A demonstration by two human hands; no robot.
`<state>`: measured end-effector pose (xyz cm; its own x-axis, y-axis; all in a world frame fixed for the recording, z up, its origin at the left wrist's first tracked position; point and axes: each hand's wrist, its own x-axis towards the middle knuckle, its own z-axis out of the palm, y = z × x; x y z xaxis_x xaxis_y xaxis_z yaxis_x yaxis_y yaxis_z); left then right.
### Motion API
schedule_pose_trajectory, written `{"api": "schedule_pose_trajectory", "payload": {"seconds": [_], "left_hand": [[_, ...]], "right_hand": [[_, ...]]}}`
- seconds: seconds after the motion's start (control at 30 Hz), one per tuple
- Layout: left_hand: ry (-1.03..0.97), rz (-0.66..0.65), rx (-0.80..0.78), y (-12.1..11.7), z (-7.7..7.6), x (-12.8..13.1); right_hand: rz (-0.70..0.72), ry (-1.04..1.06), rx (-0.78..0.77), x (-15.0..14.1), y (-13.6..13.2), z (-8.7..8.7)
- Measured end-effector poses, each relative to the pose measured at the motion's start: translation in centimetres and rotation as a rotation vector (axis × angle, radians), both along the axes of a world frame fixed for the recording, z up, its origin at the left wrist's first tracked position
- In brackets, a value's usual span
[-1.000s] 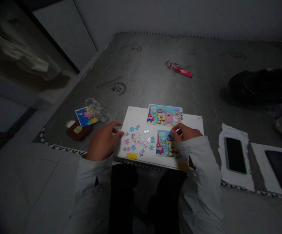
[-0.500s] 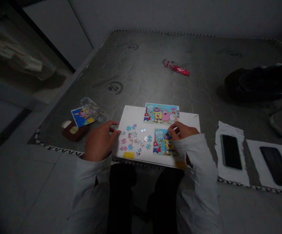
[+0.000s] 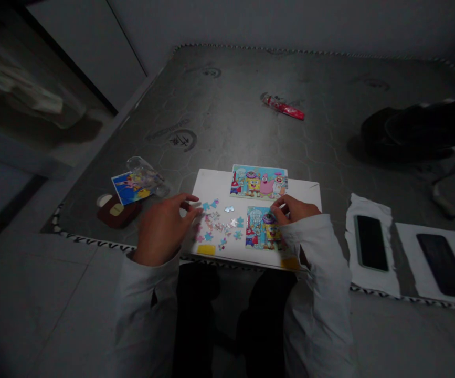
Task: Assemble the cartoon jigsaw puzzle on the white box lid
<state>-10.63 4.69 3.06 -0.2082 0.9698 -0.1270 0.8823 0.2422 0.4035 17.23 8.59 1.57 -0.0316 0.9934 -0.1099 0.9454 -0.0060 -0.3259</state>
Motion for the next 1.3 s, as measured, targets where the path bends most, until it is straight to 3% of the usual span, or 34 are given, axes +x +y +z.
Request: {"api": "schedule_pose_trajectory", "payload": {"seconds": [0.2,0.33,0.67,1.0,1.3], "left_hand": [[-0.055,-0.268,-0.073,0.2,-0.6,1.1],[-0.052,-0.358,-0.139,0.3,-0.9,1.4],[-0.092,-0.374,-0.189,0.9,-1.6,1.5],[-0.02,-0.361,-0.181,0.5,-1.1,1.6],[-0.002,-0.351,-0.189,0.5,-0.6,2.0]], "right_hand": [[-0.003,-0.006,-0.023,-0.2,0.1,0.1],[0.007,-0.016,-0.024,-0.1,0.2,-0.2],[-0.017,-0.005,-0.062,1.3,0.3,-0.2],[-0.166,-0.076,-0.045,4.6,0.0,-0.9],[-0.066,-0.037,-0.035,5.1,0.5,-1.8]]}}
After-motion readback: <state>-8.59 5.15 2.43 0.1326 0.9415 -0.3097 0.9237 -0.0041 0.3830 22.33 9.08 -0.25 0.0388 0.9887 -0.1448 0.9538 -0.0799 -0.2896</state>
